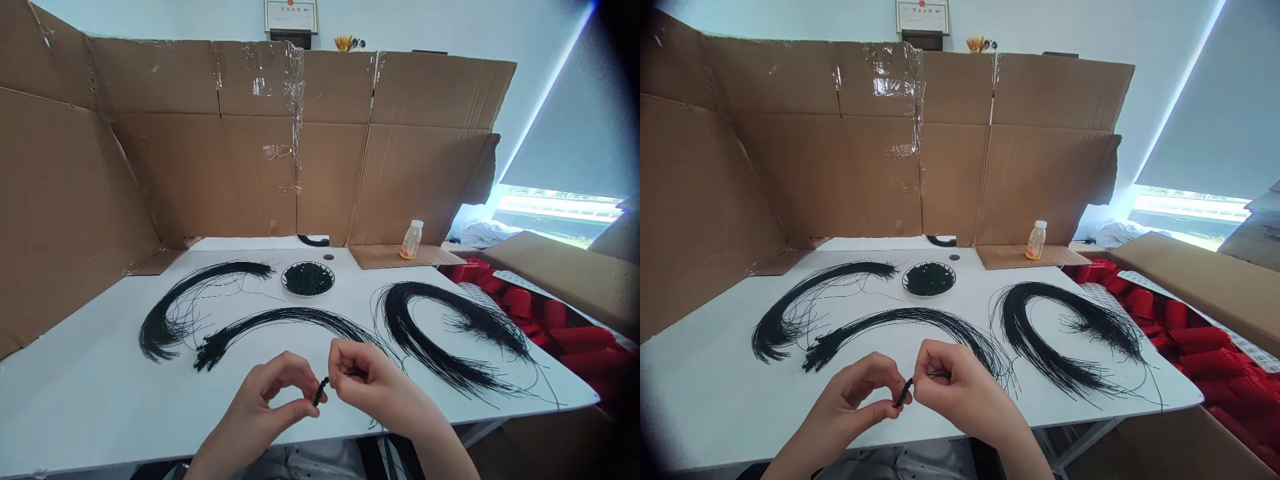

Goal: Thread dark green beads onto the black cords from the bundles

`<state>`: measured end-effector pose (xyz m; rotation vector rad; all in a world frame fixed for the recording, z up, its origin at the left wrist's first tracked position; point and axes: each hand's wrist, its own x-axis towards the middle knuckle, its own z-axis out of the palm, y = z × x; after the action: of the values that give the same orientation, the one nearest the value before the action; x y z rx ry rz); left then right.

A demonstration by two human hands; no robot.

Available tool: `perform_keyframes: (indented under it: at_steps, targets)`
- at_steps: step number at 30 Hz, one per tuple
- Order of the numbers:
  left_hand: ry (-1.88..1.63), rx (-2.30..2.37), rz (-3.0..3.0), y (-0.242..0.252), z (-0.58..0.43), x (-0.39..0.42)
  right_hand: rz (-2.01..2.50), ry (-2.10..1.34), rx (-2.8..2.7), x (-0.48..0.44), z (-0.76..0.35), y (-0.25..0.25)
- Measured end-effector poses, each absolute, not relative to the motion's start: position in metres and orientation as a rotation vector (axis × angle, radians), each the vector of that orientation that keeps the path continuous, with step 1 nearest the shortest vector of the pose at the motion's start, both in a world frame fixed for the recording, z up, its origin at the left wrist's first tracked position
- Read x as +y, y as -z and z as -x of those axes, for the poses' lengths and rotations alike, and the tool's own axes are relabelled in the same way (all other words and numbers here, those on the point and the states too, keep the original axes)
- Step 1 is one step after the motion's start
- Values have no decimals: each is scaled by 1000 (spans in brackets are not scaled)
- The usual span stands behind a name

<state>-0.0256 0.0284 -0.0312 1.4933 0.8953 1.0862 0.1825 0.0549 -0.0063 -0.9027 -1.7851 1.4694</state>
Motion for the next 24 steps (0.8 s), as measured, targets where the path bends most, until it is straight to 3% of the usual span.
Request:
perform_keyframes:
  at_steps: [24]
  targets:
    - [-1186,874,-1613,31,33,30,903,-1490,-1791,56,-185,8]
